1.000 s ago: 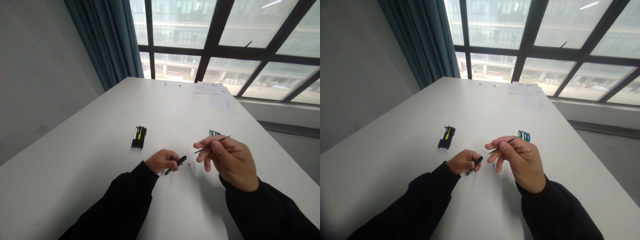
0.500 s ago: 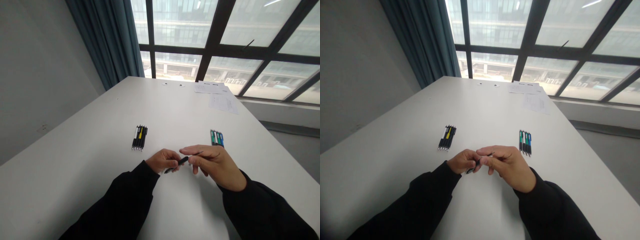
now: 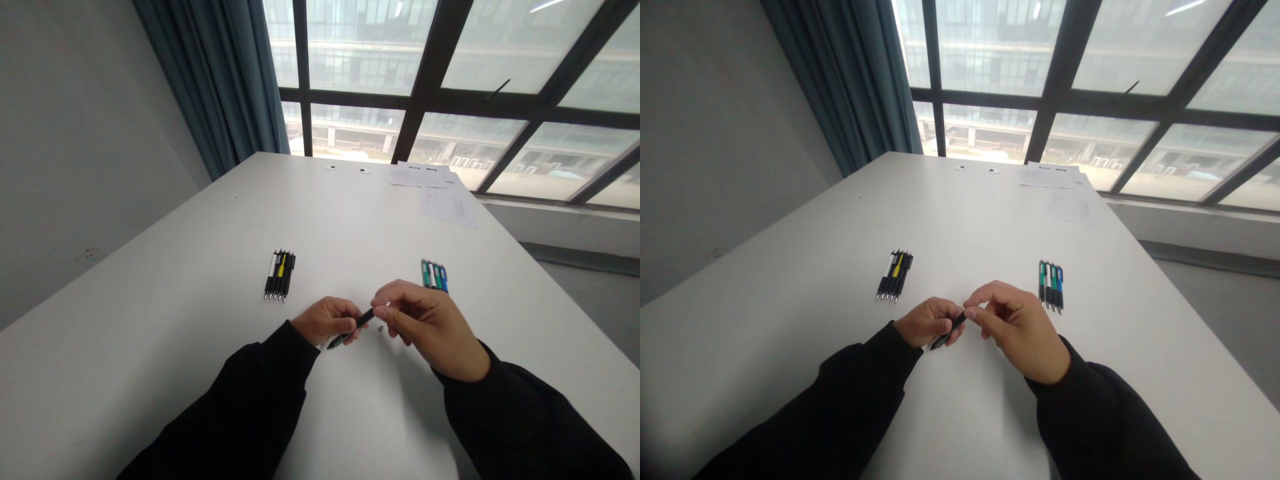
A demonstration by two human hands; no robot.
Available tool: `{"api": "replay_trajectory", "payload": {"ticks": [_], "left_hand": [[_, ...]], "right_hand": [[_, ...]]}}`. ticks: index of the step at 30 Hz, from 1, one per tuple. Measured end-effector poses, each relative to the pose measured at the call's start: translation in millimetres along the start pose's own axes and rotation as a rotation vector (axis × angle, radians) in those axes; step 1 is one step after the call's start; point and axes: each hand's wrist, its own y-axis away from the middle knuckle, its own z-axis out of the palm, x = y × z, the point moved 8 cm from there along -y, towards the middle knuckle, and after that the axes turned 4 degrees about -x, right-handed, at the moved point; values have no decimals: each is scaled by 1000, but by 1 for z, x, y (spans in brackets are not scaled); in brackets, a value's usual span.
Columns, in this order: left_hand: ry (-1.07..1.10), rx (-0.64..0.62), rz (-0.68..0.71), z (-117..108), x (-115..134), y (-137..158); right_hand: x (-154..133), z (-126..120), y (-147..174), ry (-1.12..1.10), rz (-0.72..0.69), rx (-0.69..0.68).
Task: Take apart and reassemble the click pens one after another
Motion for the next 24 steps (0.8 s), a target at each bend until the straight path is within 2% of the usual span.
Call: {"api": "replay_trajectory", "payload": {"ticks": [9,12,14,16,19,21,24], "left_hand": [[0,18,18,0,5,-1],[-17,7,29,1,7,1],[-21,6,33,1,8,3],[-20,8,39,1,9,4],[-10,5,52,2,11,4],[4,-5,74,4,12,4],[28,-26,94,8,14,3]], "right_hand": [[-8,0,0,5,-64,-67],[-7,-8,-1,36,-20,-118],[0,-17,-2,220,25,-102],[13,-25,-5,527,76,-87],[44,-22,-8,915,226,-175],[62,-16,-8,979,315,-260],[72,-7,-8,946,353,-323]]}}
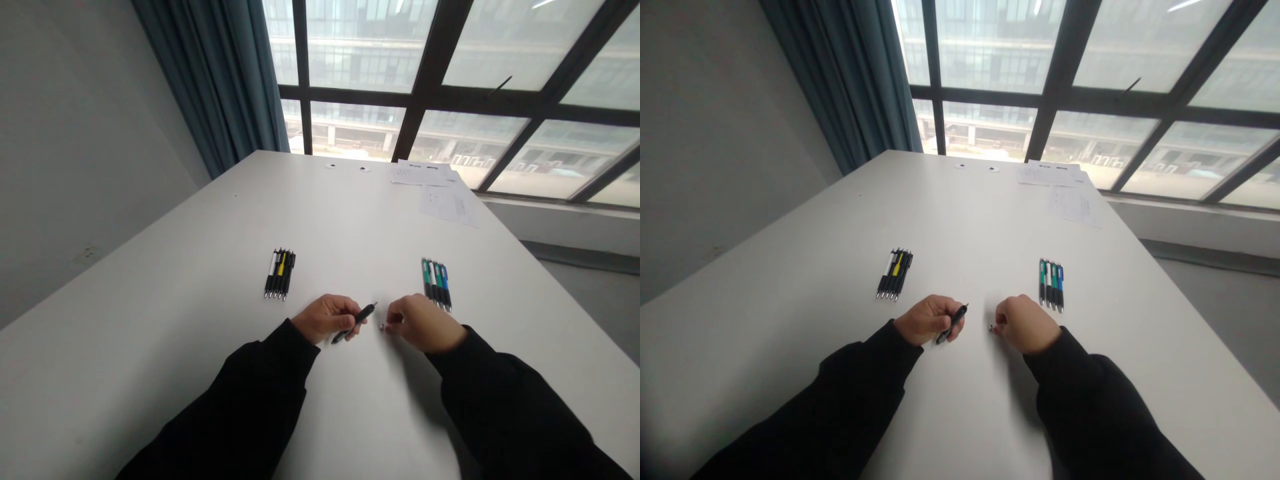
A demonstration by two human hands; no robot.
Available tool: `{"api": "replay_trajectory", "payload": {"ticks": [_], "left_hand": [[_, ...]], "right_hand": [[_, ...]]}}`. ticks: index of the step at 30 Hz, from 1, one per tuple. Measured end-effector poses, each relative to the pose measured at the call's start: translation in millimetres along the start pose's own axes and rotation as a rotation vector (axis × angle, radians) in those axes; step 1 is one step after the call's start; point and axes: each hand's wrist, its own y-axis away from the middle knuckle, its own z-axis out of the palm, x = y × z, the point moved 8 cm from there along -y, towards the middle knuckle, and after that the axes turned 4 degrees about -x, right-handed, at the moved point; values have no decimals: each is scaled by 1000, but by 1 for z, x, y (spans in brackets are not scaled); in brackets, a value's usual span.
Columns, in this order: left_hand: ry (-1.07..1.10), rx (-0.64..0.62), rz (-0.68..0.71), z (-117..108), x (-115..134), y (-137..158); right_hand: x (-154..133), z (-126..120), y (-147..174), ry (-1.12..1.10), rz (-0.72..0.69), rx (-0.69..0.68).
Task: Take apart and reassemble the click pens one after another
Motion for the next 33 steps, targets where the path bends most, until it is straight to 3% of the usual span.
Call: {"api": "replay_trajectory", "payload": {"ticks": [14,19,21,25,28,33], "left_hand": [[-27,14,-40,-1,-6,0],[-13,-9,-43,-9,-14,2],[39,-30,-59,-13,-18,2],[43,-64,-84,-18,-22,0],[-8,-85,-110,-18,-23,0],[-43,-84,-128,-18,-23,0]], "right_hand": [[6,6,-2,15,4,16],[-13,-14,8,-238,-113,56],[-28,-28,18,-445,-253,116],[-42,-57,39,-733,-425,383],[-45,-63,45,-768,-465,474],[-46,-64,45,-714,-471,505]]}}
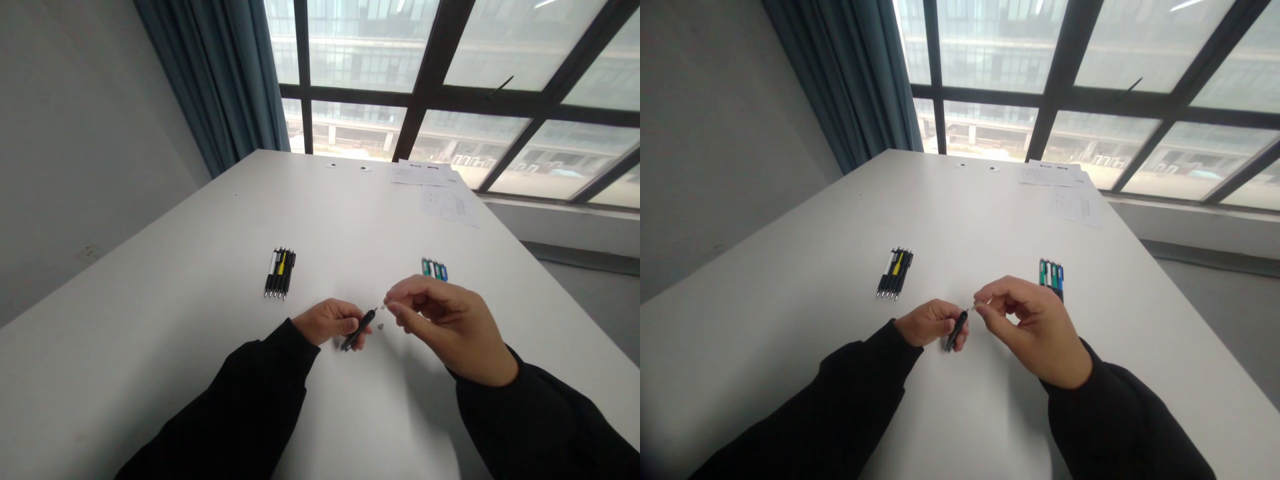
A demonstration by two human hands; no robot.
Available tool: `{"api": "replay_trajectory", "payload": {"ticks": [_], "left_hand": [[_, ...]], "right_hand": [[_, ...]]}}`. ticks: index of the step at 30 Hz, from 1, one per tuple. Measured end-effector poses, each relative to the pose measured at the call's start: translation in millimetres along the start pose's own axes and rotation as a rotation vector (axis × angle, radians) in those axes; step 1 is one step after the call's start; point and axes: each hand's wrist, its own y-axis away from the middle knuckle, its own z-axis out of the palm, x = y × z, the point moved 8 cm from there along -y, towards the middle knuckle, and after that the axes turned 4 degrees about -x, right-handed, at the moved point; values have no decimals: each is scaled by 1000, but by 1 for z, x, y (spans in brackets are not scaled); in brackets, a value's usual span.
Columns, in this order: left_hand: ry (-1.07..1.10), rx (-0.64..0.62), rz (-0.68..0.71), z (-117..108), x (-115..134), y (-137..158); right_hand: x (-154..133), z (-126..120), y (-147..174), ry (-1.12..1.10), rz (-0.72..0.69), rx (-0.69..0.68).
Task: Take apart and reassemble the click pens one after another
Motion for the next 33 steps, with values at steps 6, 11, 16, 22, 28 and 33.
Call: {"api": "replay_trajectory", "payload": {"ticks": [6,11,16,22,28,33], "left_hand": [[1,-27,22,2,2,-1],[6,-24,14,3,3,-2],[0,-24,25,4,5,-3],[1,-7,1,3,3,-2],[-9,-13,1,5,8,-2],[-17,-8,4,4,7,-2]], "right_hand": [[-1,-1,0,17,-15,6],[-2,0,0,49,-34,-16],[0,-1,1,68,-37,-9],[0,1,1,116,-30,-27],[-5,9,-3,168,-48,-129],[1,12,-3,99,-2,-190]]}}
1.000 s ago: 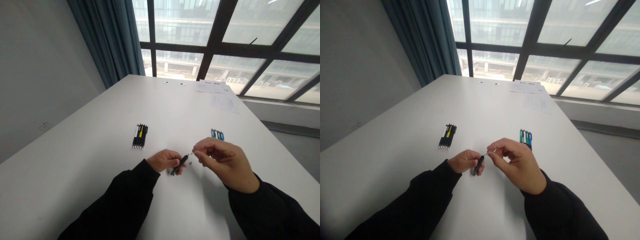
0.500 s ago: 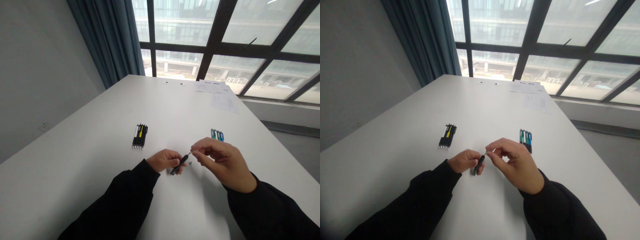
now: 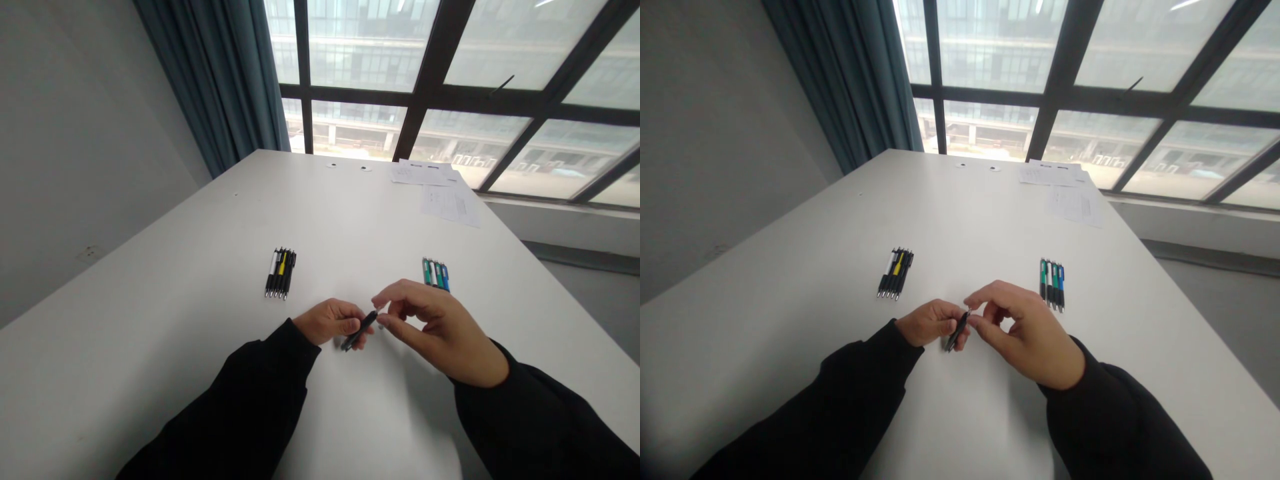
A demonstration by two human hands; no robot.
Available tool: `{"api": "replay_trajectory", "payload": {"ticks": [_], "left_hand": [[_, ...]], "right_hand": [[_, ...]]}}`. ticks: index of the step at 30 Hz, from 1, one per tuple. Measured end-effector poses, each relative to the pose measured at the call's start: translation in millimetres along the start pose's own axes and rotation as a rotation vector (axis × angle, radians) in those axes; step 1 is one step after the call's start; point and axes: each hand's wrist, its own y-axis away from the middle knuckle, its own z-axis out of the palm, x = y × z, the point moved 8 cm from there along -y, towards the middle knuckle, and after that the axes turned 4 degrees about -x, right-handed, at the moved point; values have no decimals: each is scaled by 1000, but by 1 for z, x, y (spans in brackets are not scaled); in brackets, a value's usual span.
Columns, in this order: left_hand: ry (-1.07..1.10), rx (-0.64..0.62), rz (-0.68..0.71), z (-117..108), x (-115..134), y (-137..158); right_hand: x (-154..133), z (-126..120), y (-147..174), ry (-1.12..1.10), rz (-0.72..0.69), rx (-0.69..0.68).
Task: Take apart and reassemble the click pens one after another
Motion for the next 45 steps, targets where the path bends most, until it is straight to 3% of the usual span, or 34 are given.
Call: {"api": "replay_trajectory", "payload": {"ticks": [4,9,11,14,17,21,24,35,41,45], "left_hand": [[8,-14,36,3,-1,2],[27,10,3,11,-2,2],[35,20,-17,16,0,2],[58,28,-30,21,4,2],[78,37,-52,20,2,6],[112,32,-80,15,-6,11],[113,23,-101,12,-10,12],[140,10,-122,14,-10,12],[139,20,-143,15,-11,12],[143,13,-145,15,-11,12]], "right_hand": [[25,1,2,-39,147,-44],[67,23,10,295,362,-334],[76,33,11,399,365,-430],[77,38,10,459,306,-458],[65,32,7,331,211,-393],[54,4,4,-65,193,-93],[51,-2,6,-285,199,3],[40,1,5,-372,167,-37],[43,-3,5,-359,170,23],[40,2,4,-339,148,-42]]}}
